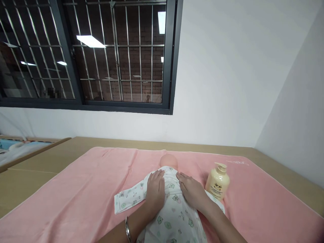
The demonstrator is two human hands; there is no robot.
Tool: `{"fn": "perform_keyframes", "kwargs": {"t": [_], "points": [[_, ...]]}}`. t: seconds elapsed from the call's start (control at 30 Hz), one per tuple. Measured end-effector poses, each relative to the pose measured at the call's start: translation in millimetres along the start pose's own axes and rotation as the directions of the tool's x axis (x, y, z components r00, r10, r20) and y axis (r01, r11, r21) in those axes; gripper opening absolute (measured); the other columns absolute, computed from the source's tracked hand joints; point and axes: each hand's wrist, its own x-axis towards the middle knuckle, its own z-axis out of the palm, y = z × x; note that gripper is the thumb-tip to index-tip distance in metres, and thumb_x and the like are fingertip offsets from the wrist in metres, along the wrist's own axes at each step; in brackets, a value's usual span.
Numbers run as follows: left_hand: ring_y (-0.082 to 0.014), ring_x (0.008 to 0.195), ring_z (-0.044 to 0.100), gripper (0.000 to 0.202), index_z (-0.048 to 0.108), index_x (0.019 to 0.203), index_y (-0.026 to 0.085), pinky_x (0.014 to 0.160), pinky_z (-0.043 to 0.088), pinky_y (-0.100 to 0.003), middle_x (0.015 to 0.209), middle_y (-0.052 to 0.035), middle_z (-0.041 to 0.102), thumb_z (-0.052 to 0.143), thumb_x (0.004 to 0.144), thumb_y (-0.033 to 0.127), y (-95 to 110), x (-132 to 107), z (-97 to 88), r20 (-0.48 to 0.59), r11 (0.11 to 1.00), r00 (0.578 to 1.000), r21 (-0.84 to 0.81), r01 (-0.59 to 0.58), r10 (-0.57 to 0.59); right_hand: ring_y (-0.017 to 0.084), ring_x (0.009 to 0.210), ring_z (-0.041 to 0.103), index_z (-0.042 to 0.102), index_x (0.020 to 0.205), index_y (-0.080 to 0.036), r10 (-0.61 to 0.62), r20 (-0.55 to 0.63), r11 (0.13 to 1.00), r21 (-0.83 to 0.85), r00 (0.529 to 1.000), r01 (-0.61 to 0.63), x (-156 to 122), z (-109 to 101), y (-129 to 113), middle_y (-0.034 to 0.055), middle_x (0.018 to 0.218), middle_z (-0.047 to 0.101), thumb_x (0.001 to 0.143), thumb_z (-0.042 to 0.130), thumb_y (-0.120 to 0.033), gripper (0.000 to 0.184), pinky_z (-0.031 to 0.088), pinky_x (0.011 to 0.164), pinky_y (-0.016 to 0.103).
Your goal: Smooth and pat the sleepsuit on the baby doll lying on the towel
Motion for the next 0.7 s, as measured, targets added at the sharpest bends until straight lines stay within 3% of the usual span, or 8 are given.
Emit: {"fn": "perform_keyframes", "kwargs": {"t": [0.27, 0.47, 0.7], "points": [[-0.0231, 0.124, 0.053, 0.044, 0.063, 0.123, 0.016, 0.113, 0.034, -0.049, 0.130, -0.0100, 0.062, 0.029, 0.096, 0.024, 1.9, 0.5, -0.6, -0.013, 1.000, 1.000, 0.000, 0.001, -0.001, 0.024, 0.138, 0.038, 0.052, 0.136, -0.018, -0.002, 0.000, 0.999, 0.045, 1.000, 0.002, 1.3, 4.0, 6.3, 0.0097, 0.145, 0.048, 0.098, 0.029, -0.027, 0.046, 0.031, 0.111, 0.041], [-0.0232, 0.126, 0.052, 0.046, 0.064, 0.122, 0.016, 0.114, 0.033, -0.050, 0.131, -0.0093, 0.062, 0.027, 0.096, 0.026, 2.4, 0.6, -1.2, 0.005, 1.000, 1.000, 0.004, -0.002, 0.002, 0.021, 0.135, 0.043, 0.059, 0.129, -0.021, 0.005, -0.055, 0.994, 0.109, 0.998, 0.001, 2.3, 6.5, 13.2, 0.0061, 0.142, 0.052, 0.100, 0.027, -0.036, 0.045, 0.035, 0.106, 0.036], [-0.0232, 0.126, 0.051, 0.046, 0.064, 0.122, 0.017, 0.114, 0.032, -0.051, 0.133, -0.0088, 0.061, 0.027, 0.097, 0.026, 0.5, 0.6, -0.6, 0.015, 1.000, 1.000, 0.011, -0.004, 0.004, 0.023, 0.105, 0.064, 0.067, 0.105, -0.021, 0.137, -0.094, 0.986, 0.109, 0.986, -0.126, 5.9, 8.1, 2.5, 0.0075, 0.113, 0.070, 0.102, 0.022, -0.039, 0.049, 0.044, 0.084, 0.031]]}}
